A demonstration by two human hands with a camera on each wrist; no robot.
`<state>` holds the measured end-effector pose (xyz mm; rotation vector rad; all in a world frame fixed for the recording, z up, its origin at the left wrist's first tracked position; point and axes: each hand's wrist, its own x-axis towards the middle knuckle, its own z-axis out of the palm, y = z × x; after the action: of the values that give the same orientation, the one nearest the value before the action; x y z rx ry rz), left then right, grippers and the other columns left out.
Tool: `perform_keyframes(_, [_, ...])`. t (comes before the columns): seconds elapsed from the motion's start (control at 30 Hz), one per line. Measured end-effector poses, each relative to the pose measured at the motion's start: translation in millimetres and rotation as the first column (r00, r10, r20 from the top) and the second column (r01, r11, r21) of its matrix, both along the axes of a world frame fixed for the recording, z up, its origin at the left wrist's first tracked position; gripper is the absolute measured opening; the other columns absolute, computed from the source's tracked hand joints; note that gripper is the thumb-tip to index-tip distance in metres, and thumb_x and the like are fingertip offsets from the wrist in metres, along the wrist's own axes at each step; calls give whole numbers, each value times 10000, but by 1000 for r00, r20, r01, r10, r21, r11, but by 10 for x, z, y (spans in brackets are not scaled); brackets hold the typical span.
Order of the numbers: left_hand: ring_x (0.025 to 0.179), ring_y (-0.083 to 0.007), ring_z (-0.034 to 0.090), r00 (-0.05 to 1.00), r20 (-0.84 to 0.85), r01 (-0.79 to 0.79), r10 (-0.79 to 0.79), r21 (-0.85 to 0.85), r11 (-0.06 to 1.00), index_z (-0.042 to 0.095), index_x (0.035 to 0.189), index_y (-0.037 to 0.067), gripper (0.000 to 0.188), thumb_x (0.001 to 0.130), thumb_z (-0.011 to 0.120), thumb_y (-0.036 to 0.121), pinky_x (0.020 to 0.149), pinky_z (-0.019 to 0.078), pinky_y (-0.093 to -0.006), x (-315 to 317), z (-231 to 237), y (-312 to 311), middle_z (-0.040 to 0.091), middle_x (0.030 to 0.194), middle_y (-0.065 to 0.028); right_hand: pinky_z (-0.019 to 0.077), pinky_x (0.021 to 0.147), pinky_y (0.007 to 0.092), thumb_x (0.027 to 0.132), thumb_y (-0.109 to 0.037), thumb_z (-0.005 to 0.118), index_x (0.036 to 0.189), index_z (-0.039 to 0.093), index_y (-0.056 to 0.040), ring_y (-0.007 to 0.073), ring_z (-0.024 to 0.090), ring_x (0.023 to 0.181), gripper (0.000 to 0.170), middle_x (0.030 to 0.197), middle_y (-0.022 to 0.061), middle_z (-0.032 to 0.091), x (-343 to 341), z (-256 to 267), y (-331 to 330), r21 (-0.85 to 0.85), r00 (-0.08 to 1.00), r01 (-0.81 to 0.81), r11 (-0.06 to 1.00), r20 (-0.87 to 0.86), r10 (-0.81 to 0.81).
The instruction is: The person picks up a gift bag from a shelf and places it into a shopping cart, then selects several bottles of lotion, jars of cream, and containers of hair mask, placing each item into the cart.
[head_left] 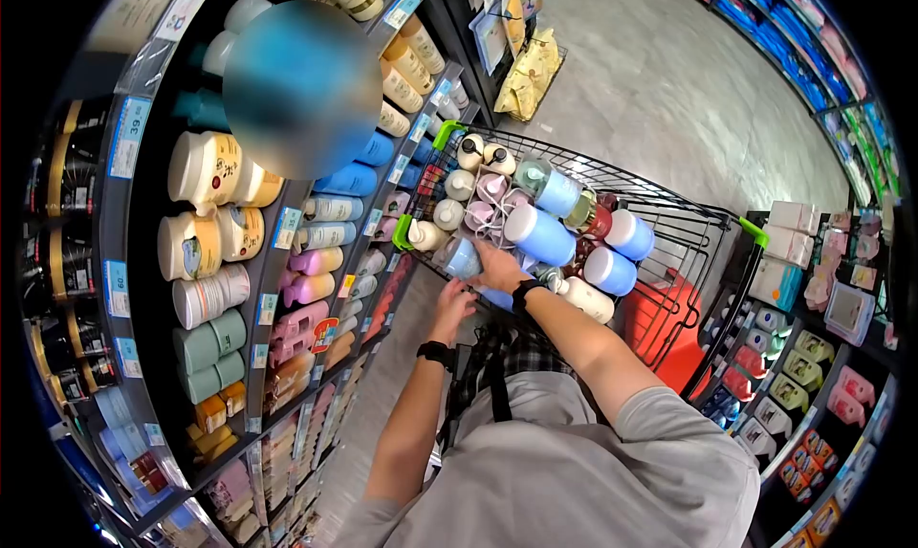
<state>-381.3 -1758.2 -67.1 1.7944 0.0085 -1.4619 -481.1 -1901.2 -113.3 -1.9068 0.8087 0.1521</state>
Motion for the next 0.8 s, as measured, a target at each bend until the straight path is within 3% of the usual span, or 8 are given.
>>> perform_keyframes(0.17, [1142,-238,590,1000,11,25,-25,-16,1000,276,1520,20,714,879,577,114,871,514,-377,44,66,24,409,1503,-163,471,972,424,741,-288,778,1397,434,4,406,588,1147,797,1275,264,584,-112,-81,2,64,996,56,996,72,-61])
perform_keyframes(0.23, [1143,-241,589,998,20,67,-66,-18,998,309,1507,24,675,890,565,122,886,514,-382,62,112,55,412,1499,-163,503,933,405,820,-230,700,1287,559,19,366,646,1077,548,1150,248,660,-216,-147,23,93,963,232,968,116,-242])
perform_keyframes(0.3, [1143,-239,588,997,44,64,-62,-49,997,374,1473,26,616,896,564,128,889,511,-378,109,155,99,449,1468,-150,515,927,383,865,-160,645,1265,572,29,323,665,1066,449,1140,221,679,-310,-305,51,57,903,389,919,171,-393])
perform_keyframes(0.43, [1119,-211,599,989,81,134,-125,-118,984,491,1384,26,514,887,590,118,886,509,-357,246,331,232,524,1393,-118,508,941,350,918,-91,575,1244,584,40,280,665,1077,351,1144,199,684,-441,-94,76,103,815,516,850,246,-524])
perform_keyframes(0.57, [1099,-188,609,969,197,197,-152,-232,953,523,1356,39,477,895,593,140,846,523,-328,442,513,412,573,1345,-92,503,951,331,939,-76,568,1232,586,63,240,656,1086,325,1159,181,681,-167,1,205,157,799,457,876,361,-482])
perform_keyframes(0.67, [1098,-173,605,936,320,248,-145,-307,919,554,1331,44,453,891,601,142,829,528,-323,633,748,557,598,1313,-63,513,929,337,933,-89,586,1236,596,45,237,668,1062,331,1164,169,683,258,426,418,182,780,401,898,446,-439])
perform_keyframes(0.7, [1031,-190,633,927,368,214,-74,-354,911,588,1277,-5,436,862,610,127,860,508,-301,674,953,609,652,1214,-95,513,924,328,936,-87,591,1236,597,43,225,666,1054,327,1157,158,686,405,555,477,207,761,369,906,492,-423])
perform_keyframes(0.8, [1031,-189,640,912,411,203,2,-455,867,576,1280,-15,434,870,609,122,878,505,-308,928,1407,835,652,1211,-107,505,927,312,937,-78,601,1244,596,33,205,653,1075,326,1171,147,679,867,1339,770,207,758,278,938,553,-346])
